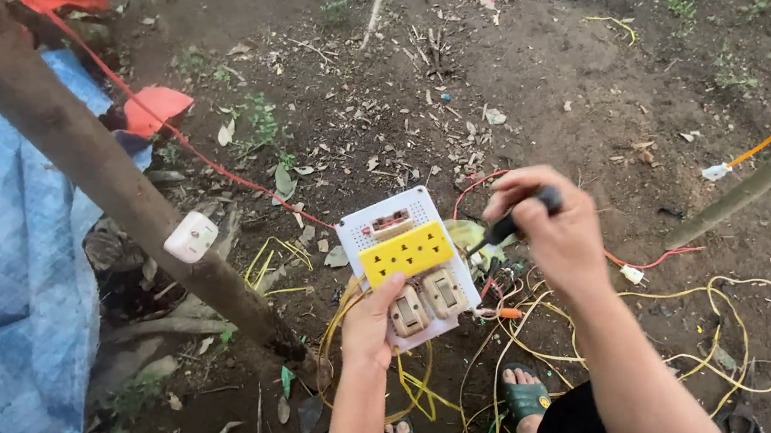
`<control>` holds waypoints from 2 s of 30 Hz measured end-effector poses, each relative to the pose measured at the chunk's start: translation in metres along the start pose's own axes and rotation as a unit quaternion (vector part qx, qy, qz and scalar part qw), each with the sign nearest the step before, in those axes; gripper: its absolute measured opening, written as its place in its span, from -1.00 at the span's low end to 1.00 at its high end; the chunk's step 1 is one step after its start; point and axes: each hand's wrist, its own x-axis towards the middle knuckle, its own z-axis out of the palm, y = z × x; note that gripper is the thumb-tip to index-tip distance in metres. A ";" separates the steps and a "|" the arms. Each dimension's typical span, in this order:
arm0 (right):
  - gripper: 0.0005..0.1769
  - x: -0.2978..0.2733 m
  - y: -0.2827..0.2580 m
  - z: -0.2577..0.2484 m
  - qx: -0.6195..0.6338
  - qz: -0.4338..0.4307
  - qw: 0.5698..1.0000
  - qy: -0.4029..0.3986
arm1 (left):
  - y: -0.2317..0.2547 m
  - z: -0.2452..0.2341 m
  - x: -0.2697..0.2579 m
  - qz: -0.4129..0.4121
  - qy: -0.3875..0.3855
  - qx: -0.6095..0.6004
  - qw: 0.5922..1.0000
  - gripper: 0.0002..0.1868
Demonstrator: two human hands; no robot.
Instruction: The person assembles electrical components outdoors, attaching a yellow socket plate to a white board using a screwdriver. They then disassemble a separate white socket unit, remove its internal mechanism, and reassemble it.
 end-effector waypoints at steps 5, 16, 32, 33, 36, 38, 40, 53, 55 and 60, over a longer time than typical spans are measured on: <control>-0.82 -0.016 0.020 0.017 0.023 0.008 0.999 -0.040 | 0.013 0.017 -0.018 0.031 0.004 0.056 0.998 -0.48; -0.88 -0.024 0.025 0.028 -0.017 0.004 0.997 -0.072 | 0.016 0.025 -0.015 0.093 -0.026 0.114 0.989 -0.37; -0.64 -0.026 0.007 0.024 -0.040 0.013 0.991 -0.124 | 0.020 0.032 -0.020 0.108 -0.020 0.098 0.989 -0.34; -0.59 -0.026 0.004 0.024 -0.029 0.024 0.991 -0.132 | 0.022 0.034 -0.021 0.112 -0.021 0.094 0.989 -0.34; -0.71 -0.024 -0.002 0.023 -0.065 -0.028 0.986 -0.150 | 0.010 0.021 -0.007 0.113 -0.024 0.093 0.989 -0.31; -0.72 -0.025 0.002 0.024 -0.089 -0.047 0.985 -0.140 | 0.013 0.023 -0.009 0.117 -0.031 0.087 0.989 -0.29; -0.73 -0.027 0.005 0.026 -0.112 -0.065 0.983 -0.130 | 0.013 0.024 -0.009 0.121 -0.037 0.082 0.989 -0.27; -0.69 -0.025 -0.008 0.009 -0.168 -0.086 0.971 -0.149 | 0.015 0.030 -0.018 0.147 -0.022 0.124 0.981 -0.19; -0.78 -0.027 -0.005 0.008 -0.185 -0.102 0.966 -0.151 | 0.021 0.032 -0.021 0.158 -0.012 0.129 0.979 -0.18; -0.72 -0.032 0.013 0.003 -0.374 -0.144 0.905 -0.143 | 0.038 0.035 -0.025 0.179 0.015 0.159 0.971 -0.20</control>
